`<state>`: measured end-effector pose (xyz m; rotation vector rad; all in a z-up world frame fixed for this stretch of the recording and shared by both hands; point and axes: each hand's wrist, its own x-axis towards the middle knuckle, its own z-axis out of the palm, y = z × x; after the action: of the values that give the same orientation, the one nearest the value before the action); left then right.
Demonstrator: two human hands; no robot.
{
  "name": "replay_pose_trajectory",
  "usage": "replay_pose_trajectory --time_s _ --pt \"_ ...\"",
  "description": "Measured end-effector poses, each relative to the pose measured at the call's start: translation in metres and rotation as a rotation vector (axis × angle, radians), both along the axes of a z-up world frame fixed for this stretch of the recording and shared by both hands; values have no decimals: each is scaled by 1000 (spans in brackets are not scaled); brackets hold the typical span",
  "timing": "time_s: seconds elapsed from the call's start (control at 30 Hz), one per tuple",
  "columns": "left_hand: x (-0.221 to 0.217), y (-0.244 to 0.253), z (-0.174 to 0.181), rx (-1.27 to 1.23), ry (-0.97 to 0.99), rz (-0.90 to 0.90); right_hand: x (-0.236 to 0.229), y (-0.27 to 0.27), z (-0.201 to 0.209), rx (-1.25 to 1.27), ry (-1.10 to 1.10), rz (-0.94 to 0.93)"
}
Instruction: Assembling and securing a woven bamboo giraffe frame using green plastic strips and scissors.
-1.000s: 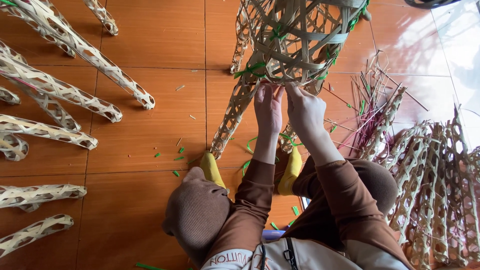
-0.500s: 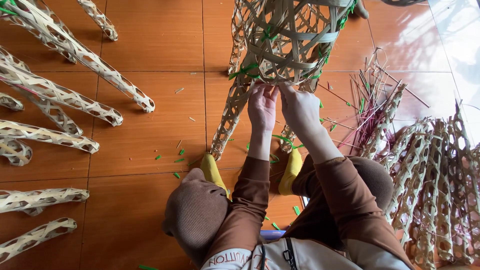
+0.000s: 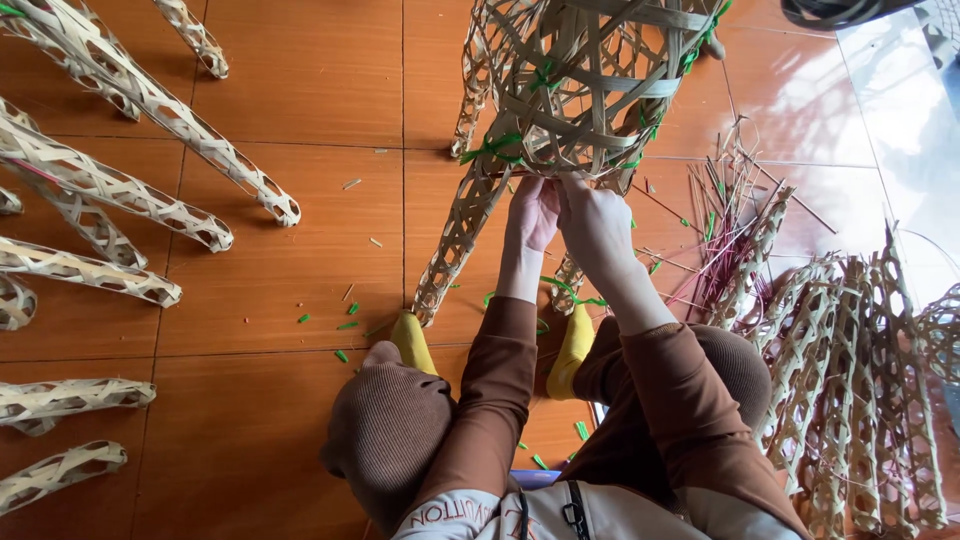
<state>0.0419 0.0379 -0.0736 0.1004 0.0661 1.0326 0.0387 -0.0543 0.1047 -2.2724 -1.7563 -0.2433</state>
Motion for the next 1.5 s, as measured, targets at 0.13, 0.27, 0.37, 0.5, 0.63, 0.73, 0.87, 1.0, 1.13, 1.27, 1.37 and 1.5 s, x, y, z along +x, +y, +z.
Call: replay_pose_trajectory --time_s 0.13,0.27,0.37,0.5,0.63,0.73,0.87,1.0,1.13,1.27,1.37,1.5 --pt "35 6 -60 116 44 26 4 1 -3 -24 52 -11" --pt "41 8 -73 92 50 24 -5 -8 9 -39 127 13" --pt "26 5 -39 84 -74 0 -32 -31 45 7 258 60" --pt "6 -3 0 109 -165 -59 -31 -68 30 399 247 73" --pt "-5 -12 14 128 -197 -54 -20 -58 12 554 210 66" --pt "1 -10 9 113 -231 -52 -26 -44 23 598 170 116" --pt "-22 -16 52 102 -235 -43 -30 -34 31 598 92 141" --pt "-38 -25 80 123 -247 -12 -31 -30 35 570 -93 157" --pt "-34 -18 76 96 -245 -32 -37 -29 48 588 -169 170" --pt "-33 -20 79 69 -251 -29 -34 -30 42 615 -184 192" --pt "-31 -21 81 68 -240 -24 -28 -32 34 616 -184 229" --pt "-35 -20 83 41 -241 -21 -28 -37 34 614 -214 253"
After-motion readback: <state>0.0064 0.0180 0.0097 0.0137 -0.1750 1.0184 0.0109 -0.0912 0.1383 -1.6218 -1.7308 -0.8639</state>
